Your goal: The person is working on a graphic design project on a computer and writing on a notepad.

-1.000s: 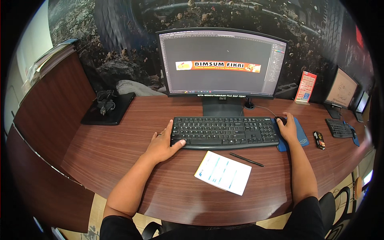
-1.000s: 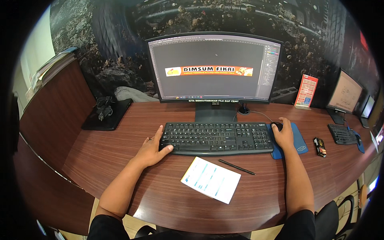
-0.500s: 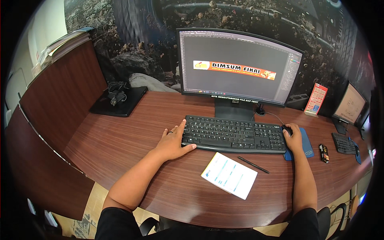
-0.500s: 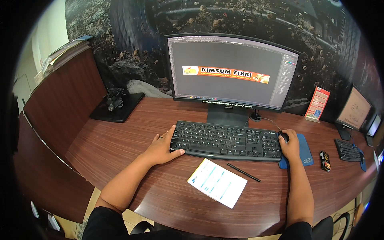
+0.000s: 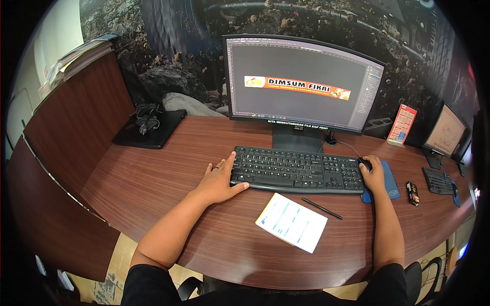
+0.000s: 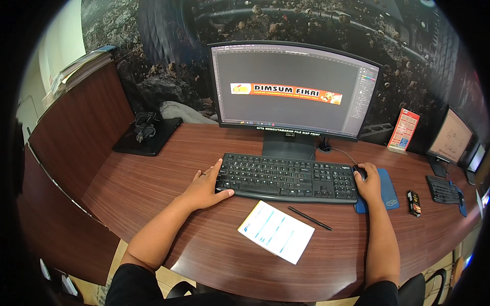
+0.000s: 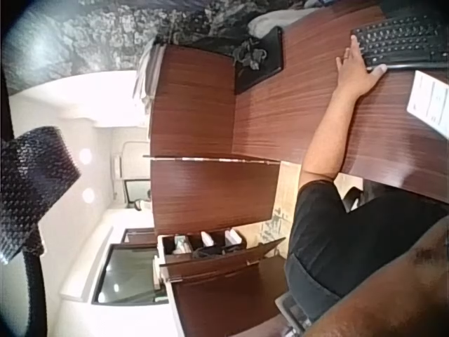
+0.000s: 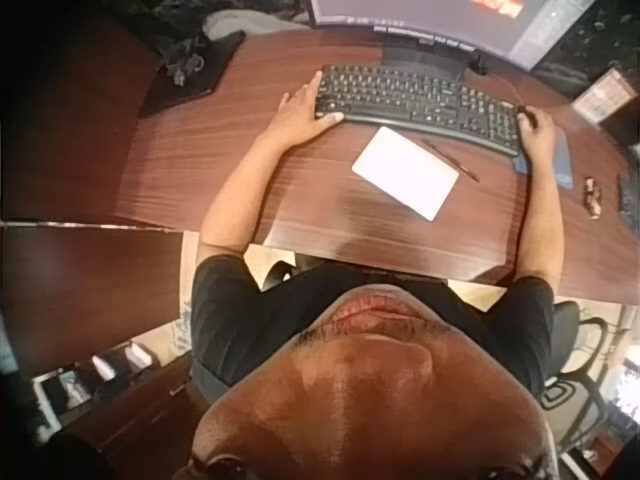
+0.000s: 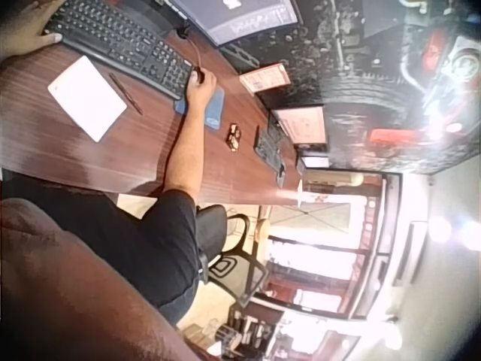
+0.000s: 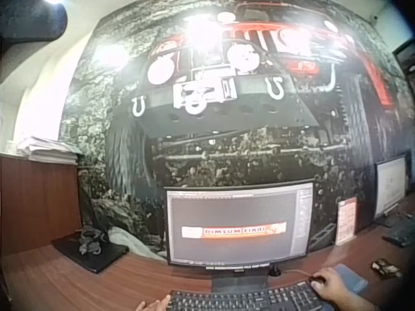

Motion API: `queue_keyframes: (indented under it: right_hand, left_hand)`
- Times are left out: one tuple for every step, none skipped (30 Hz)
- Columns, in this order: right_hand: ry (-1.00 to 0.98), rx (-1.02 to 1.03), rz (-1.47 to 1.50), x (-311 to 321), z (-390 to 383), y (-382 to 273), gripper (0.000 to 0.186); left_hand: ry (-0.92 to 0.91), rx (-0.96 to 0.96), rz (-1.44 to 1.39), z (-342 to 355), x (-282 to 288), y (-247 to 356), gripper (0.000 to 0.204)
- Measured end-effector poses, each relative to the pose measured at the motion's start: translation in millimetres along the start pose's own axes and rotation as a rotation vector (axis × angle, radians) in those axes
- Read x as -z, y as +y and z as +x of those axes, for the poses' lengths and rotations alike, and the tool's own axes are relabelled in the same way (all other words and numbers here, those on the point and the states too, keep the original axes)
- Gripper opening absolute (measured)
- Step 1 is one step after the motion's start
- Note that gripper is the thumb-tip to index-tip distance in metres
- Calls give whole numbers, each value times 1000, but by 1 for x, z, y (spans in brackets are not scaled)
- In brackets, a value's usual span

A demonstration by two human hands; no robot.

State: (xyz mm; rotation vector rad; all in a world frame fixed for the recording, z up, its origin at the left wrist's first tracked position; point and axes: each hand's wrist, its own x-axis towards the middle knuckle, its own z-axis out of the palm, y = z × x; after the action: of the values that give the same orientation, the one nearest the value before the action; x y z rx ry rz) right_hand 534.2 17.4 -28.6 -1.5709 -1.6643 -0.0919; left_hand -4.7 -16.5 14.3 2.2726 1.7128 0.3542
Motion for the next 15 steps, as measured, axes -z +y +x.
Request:
queue_keyframes:
  right_hand:
    - [-1,-1,-1,0,0,0,28]
    - [13,14,-8,-1,0,0,28]
    - [26,30,-15,-1,-1,-1,27]
    - [26,29,-15,-1,0,-1,27]
    - [18,23,-8,-1,0,-2,27]
    - [10,16,-2,-1,0,-2,28]
    - [11,15,-3,0,0,-1,28]
    - [12,19,-1,0,0,1,28]
    - [13,24,0,0,0,2,27]
    - [14,20,-2,-1,-1,2,27]
    - [28,34,-3,-1,-1,2,27]
    - [41,47,-4,-2,-1,1,28]
    - [41,46,-4,-2,-1,-3,28]
    - [26,27,13,0,0,-8,28]
    - [11,8,31,0,0,-10,28]
  left_hand:
    - [-2,1,0,0,0,0,110]
    - [-3,0,0,0,0,0,110]
    - [-2,-1,-2,-1,0,0,111]
    - [-1,-3,-3,-1,0,0,111]
    - [-1,-3,-3,-1,0,0,111]
    - [-1,-1,1,-1,0,0,110]
    - [-1,-1,4,-1,-1,0,109]
    - [-2,-3,4,0,0,1,109]
    - [-5,1,2,-1,1,2,110]
    - [-11,4,-1,-1,1,2,110]
    - [-13,1,0,-1,1,2,110]
    - [-11,6,0,-1,0,2,110]
    - [-8,13,1,-1,1,1,110]
    - [-9,13,2,-1,1,1,110]
    - [-6,11,-1,-2,1,0,110]
